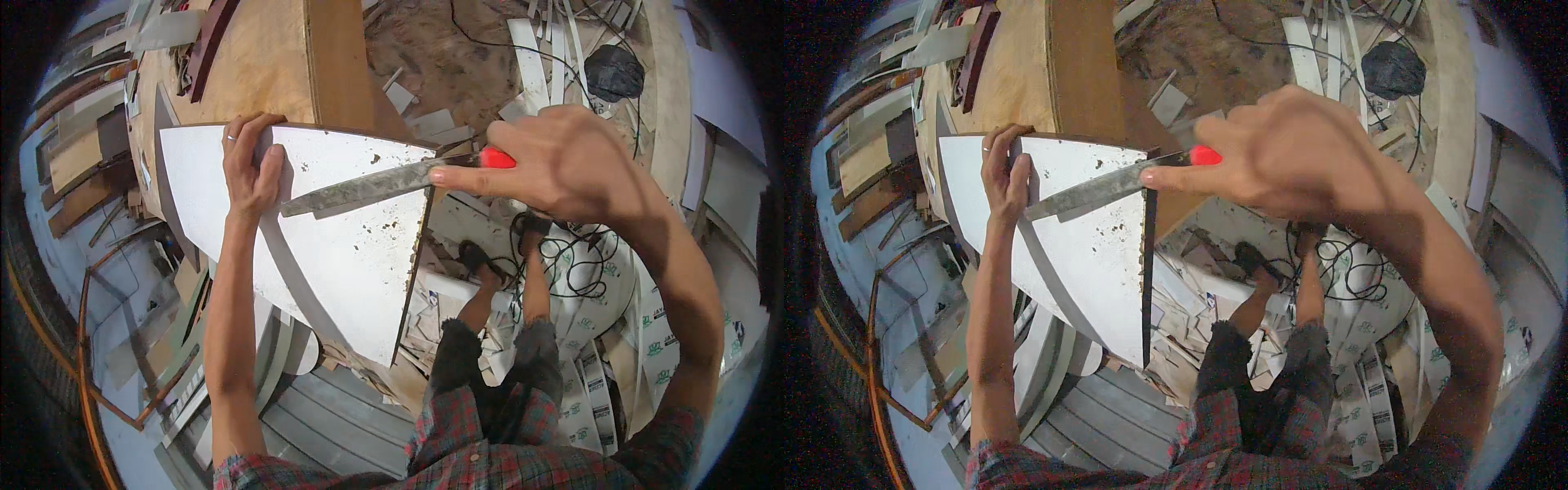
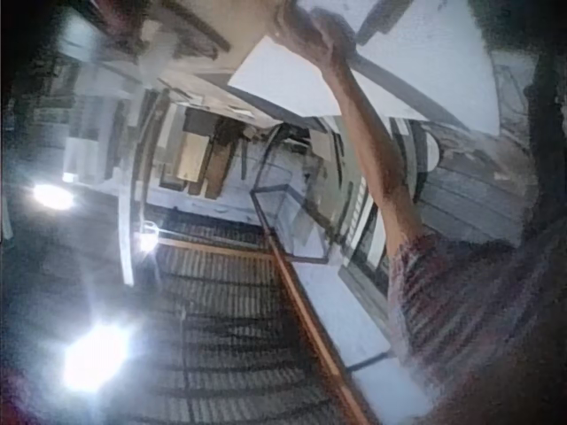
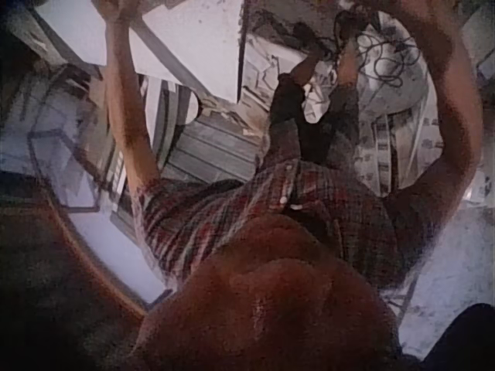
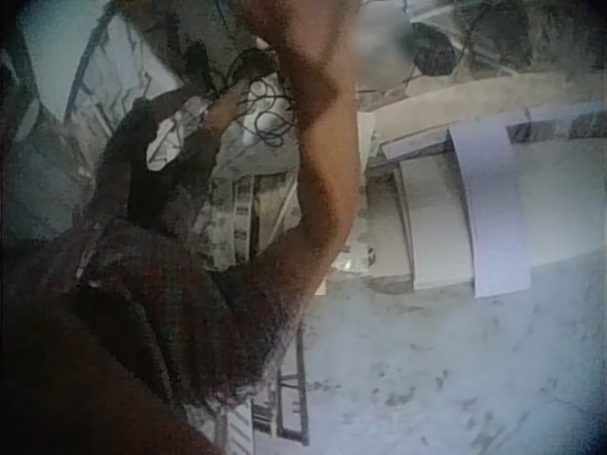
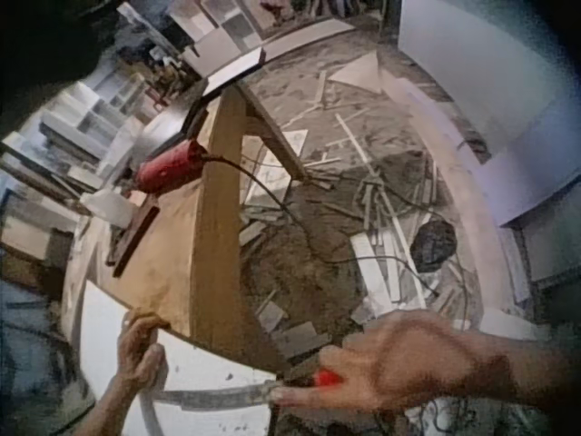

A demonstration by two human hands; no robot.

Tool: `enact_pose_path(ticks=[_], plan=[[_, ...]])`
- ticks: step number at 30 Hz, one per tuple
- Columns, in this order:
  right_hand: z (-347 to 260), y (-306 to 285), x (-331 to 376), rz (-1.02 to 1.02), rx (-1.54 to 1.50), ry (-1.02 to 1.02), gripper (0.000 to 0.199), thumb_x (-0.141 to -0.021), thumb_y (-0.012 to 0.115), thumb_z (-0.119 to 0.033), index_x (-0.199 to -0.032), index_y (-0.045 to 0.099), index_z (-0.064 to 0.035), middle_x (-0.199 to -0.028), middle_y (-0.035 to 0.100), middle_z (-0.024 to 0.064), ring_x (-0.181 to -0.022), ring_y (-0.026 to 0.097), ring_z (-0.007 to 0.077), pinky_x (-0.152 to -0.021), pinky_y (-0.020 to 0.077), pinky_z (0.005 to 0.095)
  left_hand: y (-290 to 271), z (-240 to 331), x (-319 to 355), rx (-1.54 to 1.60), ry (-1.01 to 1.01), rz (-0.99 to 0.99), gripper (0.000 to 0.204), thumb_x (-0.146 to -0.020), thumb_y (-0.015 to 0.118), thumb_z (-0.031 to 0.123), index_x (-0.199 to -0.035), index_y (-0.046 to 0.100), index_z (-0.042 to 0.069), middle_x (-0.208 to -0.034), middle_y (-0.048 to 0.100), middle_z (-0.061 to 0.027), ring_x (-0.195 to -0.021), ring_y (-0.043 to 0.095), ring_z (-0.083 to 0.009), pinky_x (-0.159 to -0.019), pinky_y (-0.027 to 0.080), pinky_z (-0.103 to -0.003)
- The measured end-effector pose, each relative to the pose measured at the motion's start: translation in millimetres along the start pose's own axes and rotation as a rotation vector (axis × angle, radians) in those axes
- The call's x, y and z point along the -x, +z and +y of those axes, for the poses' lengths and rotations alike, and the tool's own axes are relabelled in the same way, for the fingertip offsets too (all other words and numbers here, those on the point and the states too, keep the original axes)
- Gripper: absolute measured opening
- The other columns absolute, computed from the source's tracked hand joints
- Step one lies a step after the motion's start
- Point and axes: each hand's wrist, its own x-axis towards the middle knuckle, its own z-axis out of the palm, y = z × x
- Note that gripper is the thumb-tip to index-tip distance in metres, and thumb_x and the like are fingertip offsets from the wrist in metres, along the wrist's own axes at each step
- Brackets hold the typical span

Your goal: The person sands the edge of a white laminate board using a hand sander, then wipes the dust away from the edge with a hand.

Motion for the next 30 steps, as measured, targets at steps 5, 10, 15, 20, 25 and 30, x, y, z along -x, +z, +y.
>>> enact_pose_path(ticks=[5,10,15,20,25,30], plan=[[3,-1,2,-0.180,0.026,0.056,0.046,-0.096,0.054,-0.019,-0.137,0.060,-0.0399,-0.082,0.060,0.0080,-0.066,0.066,0.0266,-0.052,0.0520,0.0406,-1,1,1,-0.005,-0.012,-0.005,0.039,-0.083,0.060,0.023,-0.114,0.068,0.001,-0.112,0.062,-0.0165,-0.110,0.054,-0.0323,-0.100,0.040,-0.041],[2,-4,2,0.027,-0.022,0.011,0.041,-0.097,0.056,-0.021,-0.132,0.063,-0.0405,-0.080,0.059,0.0068,-0.062,0.064,0.0273,-0.051,0.0507,0.0430,0,0,0,0.002,-0.005,-0.004,0.040,-0.083,0.060,0.024,-0.115,0.068,0.001,-0.113,0.062,-0.0171,-0.112,0.053,-0.0333,-0.102,0.039,-0.042],[1,1,6,0.013,0.022,0.034,0.042,-0.095,0.058,-0.020,-0.131,0.065,-0.0407,-0.078,0.058,0.0062,-0.061,0.063,0.0253,-0.051,0.0500,0.0412,0,0,1,0.016,0.009,-0.001,0.040,-0.083,0.060,0.024,-0.115,0.068,0.001,-0.114,0.062,-0.0171,-0.112,0.053,-0.0335,-0.102,0.039,-0.042],[4,6,6,0.038,0.020,0.046,0.049,-0.090,0.060,-0.020,-0.134,0.064,-0.0397,-0.076,0.056,0.0057,-0.062,0.063,0.0247,-0.051,0.0494,0.0389,0,2,1,0.037,-0.046,-0.017,0.040,-0.082,0.060,0.023,-0.115,0.068,0.001,-0.115,0.062,-0.0165,-0.113,0.053,-0.0328,-0.102,0.040,-0.042],[5,6,4,0.073,0.011,-0.015,0.054,-0.089,0.058,-0.018,-0.139,0.060,-0.0395,-0.076,0.055,0.0062,-0.060,0.062,0.0245,-0.051,0.0493,0.0391,-1,0,0,0.010,-0.009,-0.013,0.040,-0.082,0.060,0.022,-0.115,0.067,0.002,-0.115,0.062,-0.0161,-0.112,0.053,-0.0322,-0.101,0.040,-0.041],[3,8,3,0.037,0.038,0.018,0.056,-0.088,0.058,-0.016,-0.138,0.061,-0.0395,-0.078,0.056,0.0064,-0.060,0.062,0.0242,-0.050,0.0493,0.0391,-1,0,1,0.026,-0.023,-0.009,0.039,-0.082,0.060,0.021,-0.115,0.067,0.002,-0.115,0.062,-0.0160,-0.113,0.053,-0.0322,-0.101,0.040,-0.041]])
